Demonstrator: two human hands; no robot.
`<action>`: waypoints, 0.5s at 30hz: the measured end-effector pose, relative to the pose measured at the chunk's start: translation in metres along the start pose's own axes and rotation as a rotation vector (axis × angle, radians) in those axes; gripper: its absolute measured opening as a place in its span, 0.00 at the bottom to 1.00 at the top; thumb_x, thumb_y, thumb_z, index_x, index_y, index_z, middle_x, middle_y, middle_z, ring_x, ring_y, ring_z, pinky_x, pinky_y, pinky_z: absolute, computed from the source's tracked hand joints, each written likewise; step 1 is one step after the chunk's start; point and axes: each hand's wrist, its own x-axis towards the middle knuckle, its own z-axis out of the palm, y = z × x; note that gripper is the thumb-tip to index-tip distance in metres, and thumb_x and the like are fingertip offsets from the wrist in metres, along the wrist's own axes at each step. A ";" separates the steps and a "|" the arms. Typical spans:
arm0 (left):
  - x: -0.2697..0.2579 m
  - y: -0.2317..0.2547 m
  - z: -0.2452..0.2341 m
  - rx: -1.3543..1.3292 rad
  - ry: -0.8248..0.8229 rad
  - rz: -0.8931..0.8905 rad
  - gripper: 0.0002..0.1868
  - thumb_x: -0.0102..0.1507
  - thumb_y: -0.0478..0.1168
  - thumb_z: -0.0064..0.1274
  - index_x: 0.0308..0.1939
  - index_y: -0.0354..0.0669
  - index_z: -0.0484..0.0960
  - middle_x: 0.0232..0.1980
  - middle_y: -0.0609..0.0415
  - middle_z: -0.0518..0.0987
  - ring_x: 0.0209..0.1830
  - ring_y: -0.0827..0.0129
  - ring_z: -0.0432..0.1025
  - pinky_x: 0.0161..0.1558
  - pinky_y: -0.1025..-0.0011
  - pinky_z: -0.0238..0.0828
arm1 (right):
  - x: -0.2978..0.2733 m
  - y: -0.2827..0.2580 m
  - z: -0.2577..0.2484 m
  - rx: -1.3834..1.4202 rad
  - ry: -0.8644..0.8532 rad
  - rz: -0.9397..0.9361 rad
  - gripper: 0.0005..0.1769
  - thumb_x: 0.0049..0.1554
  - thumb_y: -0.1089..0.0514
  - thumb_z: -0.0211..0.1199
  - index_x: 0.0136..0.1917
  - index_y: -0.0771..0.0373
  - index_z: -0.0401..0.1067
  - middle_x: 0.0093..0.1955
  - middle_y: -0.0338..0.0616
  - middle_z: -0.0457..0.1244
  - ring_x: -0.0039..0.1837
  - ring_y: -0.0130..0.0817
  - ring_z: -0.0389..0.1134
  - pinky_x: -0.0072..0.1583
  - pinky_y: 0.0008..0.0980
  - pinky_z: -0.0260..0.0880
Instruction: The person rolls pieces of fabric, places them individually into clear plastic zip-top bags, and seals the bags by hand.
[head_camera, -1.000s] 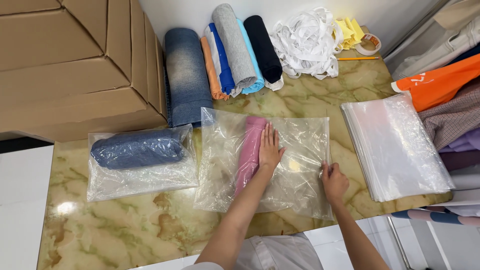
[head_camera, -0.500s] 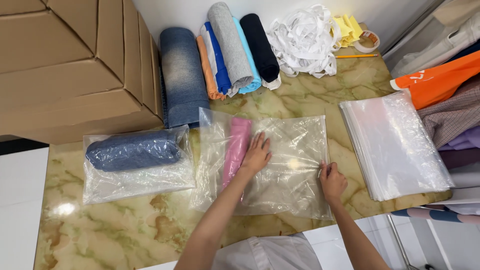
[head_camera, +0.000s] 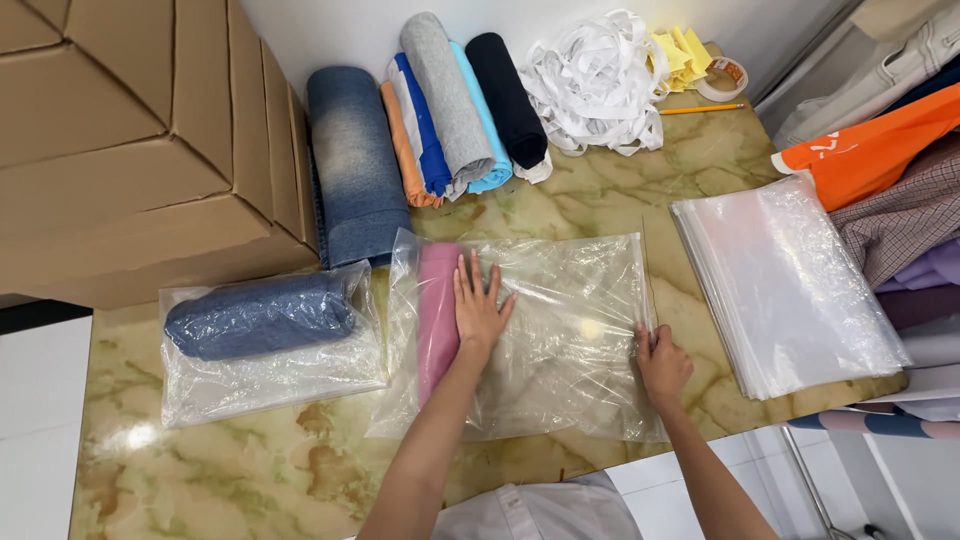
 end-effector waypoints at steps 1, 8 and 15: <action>0.008 0.000 0.009 0.000 0.001 0.002 0.41 0.69 0.71 0.11 0.80 0.59 0.50 0.84 0.38 0.35 0.83 0.41 0.26 0.78 0.48 0.16 | 0.000 -0.001 0.000 0.000 0.001 0.002 0.28 0.66 0.27 0.48 0.44 0.52 0.61 0.29 0.54 0.66 0.40 0.58 0.74 0.48 0.54 0.74; 0.027 -0.004 0.050 -0.088 0.083 0.009 0.39 0.71 0.68 0.18 0.79 0.51 0.52 0.82 0.31 0.42 0.83 0.43 0.35 0.80 0.52 0.21 | 0.002 0.001 0.003 0.015 0.000 -0.007 0.27 0.67 0.28 0.48 0.45 0.52 0.62 0.29 0.55 0.66 0.40 0.59 0.74 0.48 0.54 0.74; -0.027 -0.008 0.075 -0.292 0.184 0.132 0.35 0.71 0.60 0.31 0.78 0.46 0.55 0.81 0.32 0.46 0.83 0.45 0.40 0.79 0.51 0.29 | 0.007 0.003 -0.006 0.082 -0.022 0.006 0.24 0.70 0.35 0.51 0.46 0.55 0.64 0.30 0.58 0.66 0.43 0.63 0.73 0.49 0.57 0.72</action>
